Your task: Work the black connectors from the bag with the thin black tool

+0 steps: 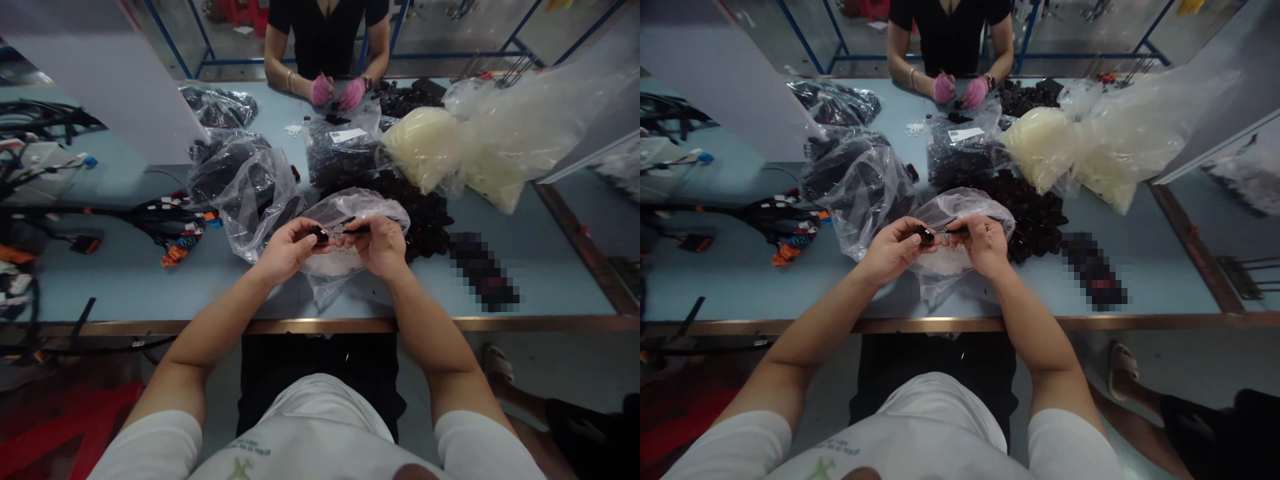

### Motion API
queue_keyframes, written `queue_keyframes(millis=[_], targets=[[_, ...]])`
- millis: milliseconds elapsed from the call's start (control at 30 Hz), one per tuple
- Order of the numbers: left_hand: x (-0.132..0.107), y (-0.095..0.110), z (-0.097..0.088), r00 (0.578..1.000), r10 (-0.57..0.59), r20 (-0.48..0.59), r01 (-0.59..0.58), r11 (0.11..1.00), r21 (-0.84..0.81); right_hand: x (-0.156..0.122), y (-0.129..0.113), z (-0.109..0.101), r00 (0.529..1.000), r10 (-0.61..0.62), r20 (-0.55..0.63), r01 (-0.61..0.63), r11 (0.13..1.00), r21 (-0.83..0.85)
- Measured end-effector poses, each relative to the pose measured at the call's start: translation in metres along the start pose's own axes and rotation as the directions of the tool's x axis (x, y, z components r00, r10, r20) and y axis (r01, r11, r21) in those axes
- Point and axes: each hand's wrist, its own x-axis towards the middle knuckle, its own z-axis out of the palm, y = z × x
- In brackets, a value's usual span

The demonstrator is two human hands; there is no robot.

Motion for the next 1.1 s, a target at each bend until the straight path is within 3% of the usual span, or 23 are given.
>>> queue_keyframes(millis=[533,933,1100], targets=[[0.0,-0.004,-0.002,1.0,0.01,-0.005,-0.01,1.0,-0.006,-0.001,0.016,-0.004,0.998,-0.06,0.018,0.061,0.998,-0.025],[0.0,-0.006,0.0,0.999,0.041,-0.004,-0.04,0.996,0.075,-0.005,0.004,0.001,0.997,-0.075,0.034,0.08,0.98,-0.182],[0.0,-0.006,-0.001,0.999,0.045,-0.015,-0.044,0.996,0.072,-0.004,0.011,0.0,0.996,-0.082,-0.046,0.075,0.987,-0.142]])
